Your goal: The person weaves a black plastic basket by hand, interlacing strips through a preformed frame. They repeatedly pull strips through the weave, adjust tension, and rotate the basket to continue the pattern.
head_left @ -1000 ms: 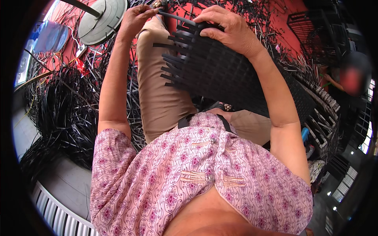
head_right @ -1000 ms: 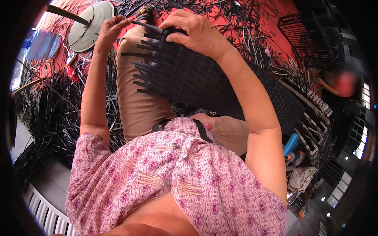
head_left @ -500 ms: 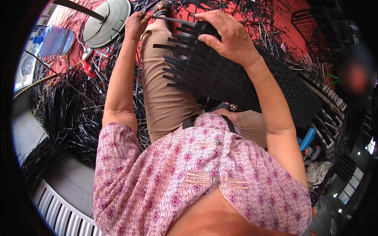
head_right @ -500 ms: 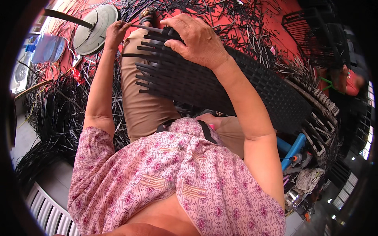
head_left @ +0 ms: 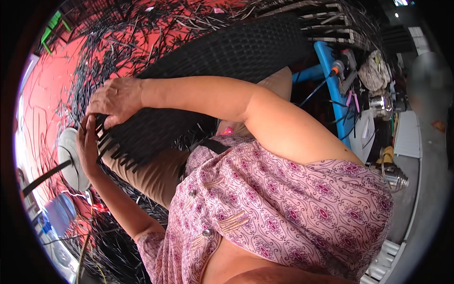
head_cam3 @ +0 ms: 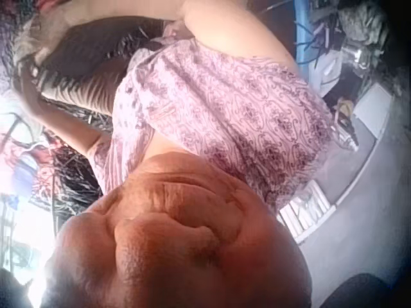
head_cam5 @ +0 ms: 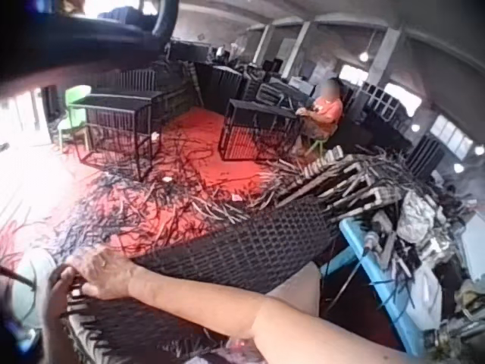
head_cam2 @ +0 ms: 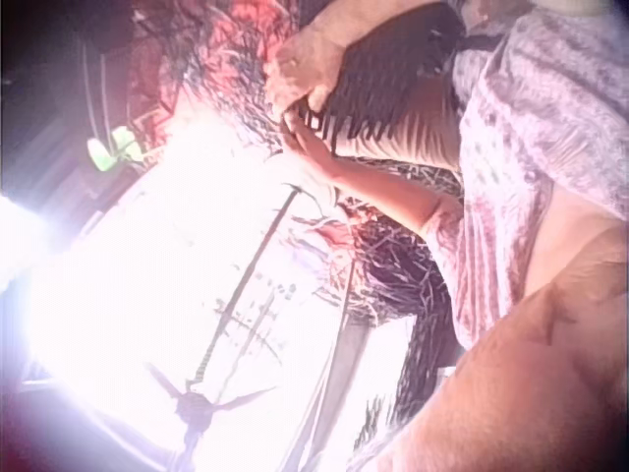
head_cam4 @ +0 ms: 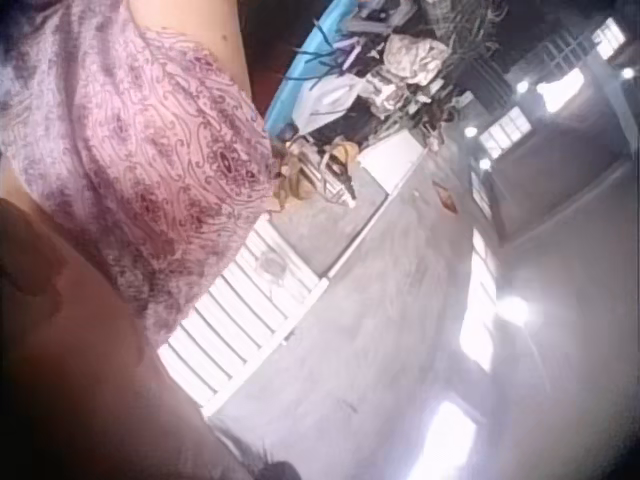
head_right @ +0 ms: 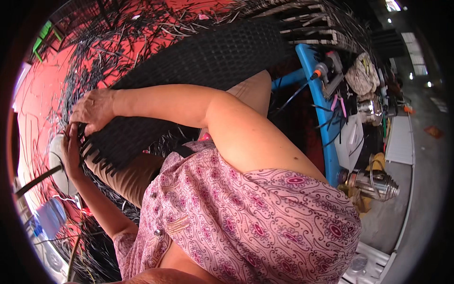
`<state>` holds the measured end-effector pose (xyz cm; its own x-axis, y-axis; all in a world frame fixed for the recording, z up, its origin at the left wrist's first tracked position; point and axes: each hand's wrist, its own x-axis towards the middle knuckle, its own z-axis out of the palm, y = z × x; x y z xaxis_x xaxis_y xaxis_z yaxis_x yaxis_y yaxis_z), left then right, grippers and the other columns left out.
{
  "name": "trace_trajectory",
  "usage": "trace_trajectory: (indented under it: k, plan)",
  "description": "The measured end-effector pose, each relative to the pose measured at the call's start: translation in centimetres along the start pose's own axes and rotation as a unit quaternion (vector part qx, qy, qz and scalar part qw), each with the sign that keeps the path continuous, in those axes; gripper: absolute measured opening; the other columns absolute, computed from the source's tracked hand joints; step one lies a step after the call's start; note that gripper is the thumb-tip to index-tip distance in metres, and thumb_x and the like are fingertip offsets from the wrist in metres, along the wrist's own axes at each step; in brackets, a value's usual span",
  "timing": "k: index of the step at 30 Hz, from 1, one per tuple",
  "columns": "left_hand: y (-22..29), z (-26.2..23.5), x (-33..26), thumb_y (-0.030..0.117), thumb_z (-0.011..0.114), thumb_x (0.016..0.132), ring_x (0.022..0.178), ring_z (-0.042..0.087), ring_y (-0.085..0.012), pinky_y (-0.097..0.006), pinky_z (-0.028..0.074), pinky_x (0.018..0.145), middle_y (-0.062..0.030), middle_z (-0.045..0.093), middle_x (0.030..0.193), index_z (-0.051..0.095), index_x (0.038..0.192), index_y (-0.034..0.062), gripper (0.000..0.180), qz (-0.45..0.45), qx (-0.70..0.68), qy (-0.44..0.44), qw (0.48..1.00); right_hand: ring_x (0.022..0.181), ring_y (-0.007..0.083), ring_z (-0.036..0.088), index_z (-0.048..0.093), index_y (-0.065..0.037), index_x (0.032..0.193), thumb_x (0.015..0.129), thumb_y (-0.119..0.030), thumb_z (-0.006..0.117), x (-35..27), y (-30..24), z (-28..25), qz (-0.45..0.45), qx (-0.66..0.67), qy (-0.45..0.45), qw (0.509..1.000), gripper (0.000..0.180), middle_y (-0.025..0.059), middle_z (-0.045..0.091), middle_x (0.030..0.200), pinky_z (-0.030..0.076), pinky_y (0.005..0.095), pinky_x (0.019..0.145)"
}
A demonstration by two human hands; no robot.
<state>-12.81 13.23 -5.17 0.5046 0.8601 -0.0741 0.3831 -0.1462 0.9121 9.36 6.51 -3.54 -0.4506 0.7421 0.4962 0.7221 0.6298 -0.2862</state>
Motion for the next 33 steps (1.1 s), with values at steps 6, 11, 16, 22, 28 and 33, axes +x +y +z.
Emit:
trace_trajectory:
  k: [6,11,16,22,28,33]
  plan:
    - [0.1,1.0,1.9,0.034,0.057,0.104,0.062,0.031,0.0004,-0.021,0.022,0.054,0.0127,0.042,0.072,0.070,0.112,0.0084,0.030,-0.025,-0.066,-0.086,0.994,0.109,0.0304,0.064,0.064,-0.010,0.122,0.083,-0.064,0.065,-0.8,-0.2,-0.4,0.108,-0.065,-0.087,0.988,0.067,0.0108,0.067,0.114,0.050,0.0453,0.093]
    - [-6.9,-1.8,3.9,0.014,0.056,0.102,0.075,0.043,-0.0081,-0.024,0.037,0.065,0.0034,0.048,0.088,0.063,0.133,0.0064,0.033,0.032,-0.018,-0.144,0.989,0.114,0.0309,0.063,0.068,-0.009,0.115,0.083,-0.070,0.059,-0.6,-0.6,0.0,0.141,-0.068,-0.117,0.981,0.070,0.0130,0.070,0.115,0.049,0.0459,0.095]
    - [-8.0,-2.2,3.6,0.012,0.059,0.097,0.095,0.058,-0.0160,-0.027,0.046,0.084,-0.0049,0.064,0.106,0.064,0.130,0.0045,0.034,0.049,-0.002,-0.147,0.988,0.103,0.0346,0.070,0.067,-0.002,0.112,0.083,-0.069,0.060,1.3,-3.0,-0.1,0.228,-0.061,-0.176,0.956,0.073,0.0175,0.071,0.111,0.054,0.0506,0.087]
    - [-1.0,-0.7,0.6,0.020,0.062,0.097,0.098,0.065,-0.0119,-0.027,0.048,0.088,-0.0042,0.073,0.107,0.073,0.115,-0.0010,0.029,0.041,-0.056,-0.179,0.981,0.104,0.0330,0.071,0.070,-0.007,0.109,0.078,-0.074,0.062,-0.1,-2.8,-0.8,0.189,-0.075,-0.127,0.971,0.074,0.0205,0.073,0.106,0.056,0.0457,0.089]
    - [1.6,0.8,-1.9,0.025,0.065,0.096,0.068,0.054,-0.0021,-0.019,0.039,0.060,0.0066,0.067,0.086,0.074,0.113,0.0074,0.026,0.023,-0.229,-0.204,0.951,0.096,0.0295,0.071,0.073,-0.004,0.104,0.087,-0.043,0.071,0.1,-7.4,-9.7,0.168,0.044,-0.125,0.977,0.043,0.0175,0.072,0.096,0.054,0.0372,0.087]
    - [11.8,3.6,-3.1,0.025,0.065,0.096,0.060,0.052,-0.0054,-0.024,0.038,0.052,0.0023,0.060,0.071,0.072,0.090,0.0034,0.023,0.110,-0.002,-0.233,0.966,0.092,0.0247,0.067,0.070,-0.001,0.101,0.102,-0.046,0.048,-3.2,-3.3,-14.8,0.073,0.249,-0.075,0.963,0.050,0.0127,0.071,0.097,0.051,0.0367,0.083]
